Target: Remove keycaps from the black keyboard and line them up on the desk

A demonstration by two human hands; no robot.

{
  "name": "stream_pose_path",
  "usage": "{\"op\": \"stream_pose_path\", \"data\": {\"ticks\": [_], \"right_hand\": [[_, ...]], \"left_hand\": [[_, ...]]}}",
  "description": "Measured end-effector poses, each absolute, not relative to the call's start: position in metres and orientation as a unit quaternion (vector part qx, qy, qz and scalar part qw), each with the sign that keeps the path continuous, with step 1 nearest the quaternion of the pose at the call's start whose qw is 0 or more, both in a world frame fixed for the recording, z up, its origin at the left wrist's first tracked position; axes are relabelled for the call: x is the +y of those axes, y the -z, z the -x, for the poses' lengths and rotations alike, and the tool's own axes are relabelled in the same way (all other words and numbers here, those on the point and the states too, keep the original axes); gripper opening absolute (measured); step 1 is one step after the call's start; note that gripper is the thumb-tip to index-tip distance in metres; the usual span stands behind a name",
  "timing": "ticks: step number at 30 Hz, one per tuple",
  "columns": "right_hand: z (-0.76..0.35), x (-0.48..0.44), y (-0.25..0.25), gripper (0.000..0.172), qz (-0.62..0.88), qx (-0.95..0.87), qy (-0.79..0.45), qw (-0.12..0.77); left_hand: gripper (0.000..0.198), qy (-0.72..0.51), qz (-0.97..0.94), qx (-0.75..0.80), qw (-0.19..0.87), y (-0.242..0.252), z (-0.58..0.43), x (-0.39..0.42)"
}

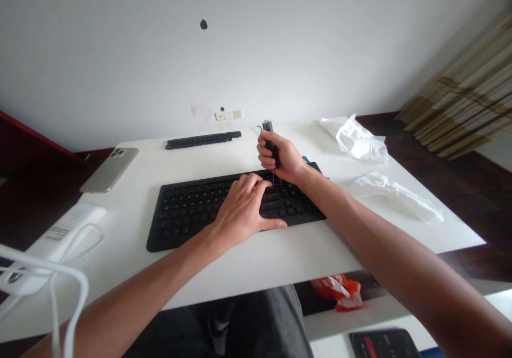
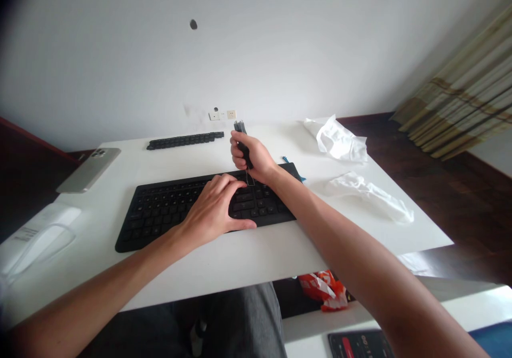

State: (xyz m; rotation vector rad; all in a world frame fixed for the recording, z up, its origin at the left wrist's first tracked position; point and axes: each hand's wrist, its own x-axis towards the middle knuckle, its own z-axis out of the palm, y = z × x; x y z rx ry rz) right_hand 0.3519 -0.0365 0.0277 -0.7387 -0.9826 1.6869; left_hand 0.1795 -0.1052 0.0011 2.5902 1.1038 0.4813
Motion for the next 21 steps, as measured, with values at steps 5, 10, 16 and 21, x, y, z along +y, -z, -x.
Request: {"op": "stream_pose_path", "data": {"ticks": [5, 10, 16, 21], "right_hand": [[-0.344, -0.039, -0.025, 0.041, 0.383, -0.43, -0.652, 0.493], [-0.334, -0.041, -0.022, 0.044, 0.426, -0.408, -0.593, 0.549], [-0.33, -0.042, -0.023, 0.048, 0.413, -0.388, -0.563, 0.602], [-0.331, -0.044, -0.024, 0.054, 0.397, -0.404, -0.598, 0.567]], "left_hand": [[0.078, -0.177, -0.894, 0.374, 0.169, 0.001, -0.179, -0.102], [0.076, -0.182, -0.894, 0.372, 0.174, 0.001, -0.179, -0.101], [0.074, -0.181, -0.894, 0.373, 0.169, 0.0, -0.178, -0.103], [0.072, -0.184, -0.896, 0.371, 0.164, 0.001, -0.178, -0.102]]}}
